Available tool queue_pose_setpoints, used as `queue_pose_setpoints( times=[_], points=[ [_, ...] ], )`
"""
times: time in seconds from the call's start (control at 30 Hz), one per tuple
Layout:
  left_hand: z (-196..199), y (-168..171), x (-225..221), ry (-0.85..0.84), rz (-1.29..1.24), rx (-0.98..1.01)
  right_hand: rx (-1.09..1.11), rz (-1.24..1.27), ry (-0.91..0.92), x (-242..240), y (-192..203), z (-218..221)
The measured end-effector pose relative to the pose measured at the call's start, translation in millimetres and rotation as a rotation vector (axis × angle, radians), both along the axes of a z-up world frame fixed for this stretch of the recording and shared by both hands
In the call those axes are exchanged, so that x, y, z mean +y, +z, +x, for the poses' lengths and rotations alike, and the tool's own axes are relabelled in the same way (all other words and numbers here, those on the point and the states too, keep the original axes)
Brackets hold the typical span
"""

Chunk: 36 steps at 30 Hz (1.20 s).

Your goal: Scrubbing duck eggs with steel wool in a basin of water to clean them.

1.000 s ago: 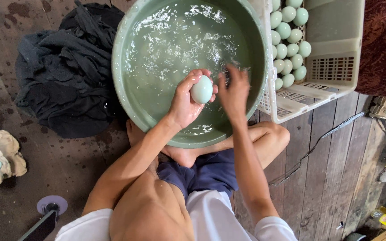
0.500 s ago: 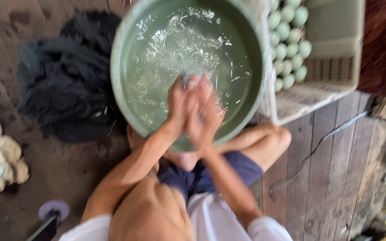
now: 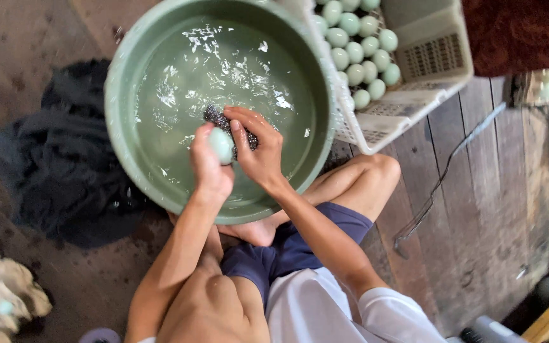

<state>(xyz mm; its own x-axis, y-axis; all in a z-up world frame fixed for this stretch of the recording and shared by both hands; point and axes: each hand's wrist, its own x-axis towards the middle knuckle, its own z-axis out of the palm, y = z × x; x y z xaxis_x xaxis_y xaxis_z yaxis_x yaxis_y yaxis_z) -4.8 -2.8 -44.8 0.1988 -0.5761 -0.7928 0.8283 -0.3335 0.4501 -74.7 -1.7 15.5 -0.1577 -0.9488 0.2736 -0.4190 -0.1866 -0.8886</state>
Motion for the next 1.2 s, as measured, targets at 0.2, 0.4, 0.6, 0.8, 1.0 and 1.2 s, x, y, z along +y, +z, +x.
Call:
queue_pose_setpoints(
  times=[0.2, 0.4, 0.6, 0.8, 1.0, 1.2],
  points=[
    [14.4, 59.0, -16.9, -0.347, -0.449, -0.423, 0.038, 0.108, 0.278, -0.7, 38.5, -42.2],
    [-4.2, 87.5, -21.4, -0.872, -0.817, -0.605, -0.051, 0.192, 0.212, -14.0, 24.4, -81.4],
    [8.6, 82.0, -49.2, -0.905, -0.789, -0.835, -0.061, 0.029, -0.032, -43.6, 28.6, -183.1],
    [40.8, -14.3, -43.8, -1.782, -0.361, -1.876, 0.823, 0.338, -0.297, -123.6, 17.4, -380.4],
    [35.4, -35.6, -56.7, -2.117, 0.061, -1.554, 1.263, 0.951, -0.353, -150.9, -104.2, -488.1],
    [27.3, -19.7, -66.5, -1.950, 0.027, -1.479, 1.023, 1.006, -0.439, -162.0, -114.0, -492.0]
  ],
)
